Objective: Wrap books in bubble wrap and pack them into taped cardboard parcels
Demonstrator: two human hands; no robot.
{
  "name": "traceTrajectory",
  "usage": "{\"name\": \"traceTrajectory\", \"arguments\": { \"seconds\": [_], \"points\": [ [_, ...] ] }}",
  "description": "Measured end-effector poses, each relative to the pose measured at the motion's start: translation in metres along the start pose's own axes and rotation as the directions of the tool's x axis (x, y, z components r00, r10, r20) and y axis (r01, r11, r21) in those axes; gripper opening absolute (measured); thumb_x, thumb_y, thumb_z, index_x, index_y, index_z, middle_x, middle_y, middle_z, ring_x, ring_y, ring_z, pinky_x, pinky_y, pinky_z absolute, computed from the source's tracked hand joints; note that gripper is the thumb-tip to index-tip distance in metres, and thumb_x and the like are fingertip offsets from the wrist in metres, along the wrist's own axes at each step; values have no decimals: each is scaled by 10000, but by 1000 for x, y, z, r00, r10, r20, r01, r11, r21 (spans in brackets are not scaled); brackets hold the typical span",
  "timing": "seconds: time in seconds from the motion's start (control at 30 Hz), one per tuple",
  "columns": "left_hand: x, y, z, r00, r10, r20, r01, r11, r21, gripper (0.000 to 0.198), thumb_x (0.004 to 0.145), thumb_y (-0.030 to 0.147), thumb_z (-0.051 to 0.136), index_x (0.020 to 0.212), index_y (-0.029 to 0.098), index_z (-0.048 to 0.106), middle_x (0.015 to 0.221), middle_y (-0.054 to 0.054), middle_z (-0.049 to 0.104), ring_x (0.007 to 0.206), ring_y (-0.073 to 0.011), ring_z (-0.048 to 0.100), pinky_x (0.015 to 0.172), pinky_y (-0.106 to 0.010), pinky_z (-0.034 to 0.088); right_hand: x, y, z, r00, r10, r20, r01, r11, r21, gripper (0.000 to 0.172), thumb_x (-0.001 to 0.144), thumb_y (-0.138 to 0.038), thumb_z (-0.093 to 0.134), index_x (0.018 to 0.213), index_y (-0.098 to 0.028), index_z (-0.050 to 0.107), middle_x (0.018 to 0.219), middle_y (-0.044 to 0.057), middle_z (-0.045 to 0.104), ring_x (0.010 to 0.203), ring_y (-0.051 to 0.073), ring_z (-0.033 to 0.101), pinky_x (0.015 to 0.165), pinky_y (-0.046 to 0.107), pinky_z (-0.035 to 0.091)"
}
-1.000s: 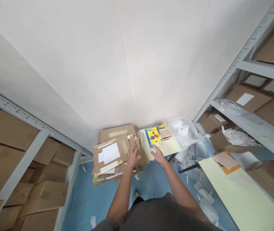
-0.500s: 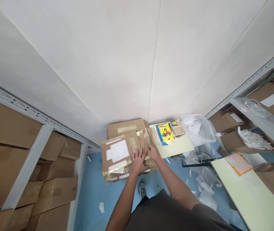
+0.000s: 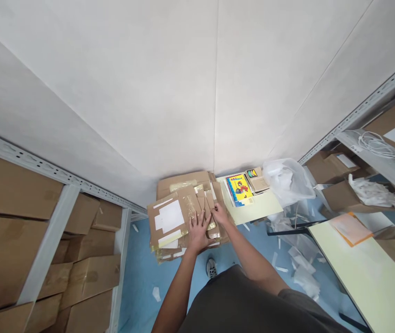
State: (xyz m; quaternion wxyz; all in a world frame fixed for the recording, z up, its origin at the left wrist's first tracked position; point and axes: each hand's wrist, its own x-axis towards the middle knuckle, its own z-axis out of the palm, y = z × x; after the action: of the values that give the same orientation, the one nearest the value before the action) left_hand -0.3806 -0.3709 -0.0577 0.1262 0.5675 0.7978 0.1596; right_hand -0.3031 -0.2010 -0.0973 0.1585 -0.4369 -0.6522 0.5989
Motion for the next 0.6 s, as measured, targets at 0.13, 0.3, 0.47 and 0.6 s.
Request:
{"name": "traceTrajectory", "arguments": {
  "seconds": [0.13, 0.3, 0.47, 0.6],
  "points": [
    [4, 3, -3, 998, 45, 41, -45, 999, -9, 1259, 573, 676, 927, 1662, 328, 399, 1794, -123, 176, 1632, -512, -30, 1272, -740, 5, 1, 5, 16, 989, 112, -101, -102, 990, 100, 138, 814, -338, 568, 913, -243, 577, 842, -6, 661, 837, 198, 627, 750, 273, 487],
    [0, 22, 9, 991, 61, 118, -65, 997, 28, 1267, 491, 561, 1005, 1617, 341, 469, 1794, -119, 176, 1623, -539, -11, 1252, -785, 6, 9, 4, 24, 946, 298, -124, -272, 943, 193, 112, 726, -291, 626, 800, -245, 555, 739, 11, 650, 762, 215, 640, 665, 285, 477],
    [-8, 24, 26, 1000, 7, 26, -8, 998, 59, 1054, 685, 286, 889, 1637, 351, 442, 1778, -89, 245, 1641, -484, 2, 1276, -756, -20, 15, 1, 2, 965, 249, 77, -260, 943, 209, 198, 756, -368, 637, 880, -216, 655, 769, 0, 713, 756, 199, 663, 664, 276, 494],
    [-17, 10, 35, 1000, 12, 5, -12, 1000, 10, 940, 743, 138, 727, 1627, 329, 471, 1744, -67, 337, 1651, -438, 45, 1301, -725, 2, 21, 6, -9, 971, 192, 142, -216, 960, 178, 203, 795, -348, 596, 885, -201, 703, 908, 36, 781, 876, 196, 700, 719, 272, 514]
  ]
}}
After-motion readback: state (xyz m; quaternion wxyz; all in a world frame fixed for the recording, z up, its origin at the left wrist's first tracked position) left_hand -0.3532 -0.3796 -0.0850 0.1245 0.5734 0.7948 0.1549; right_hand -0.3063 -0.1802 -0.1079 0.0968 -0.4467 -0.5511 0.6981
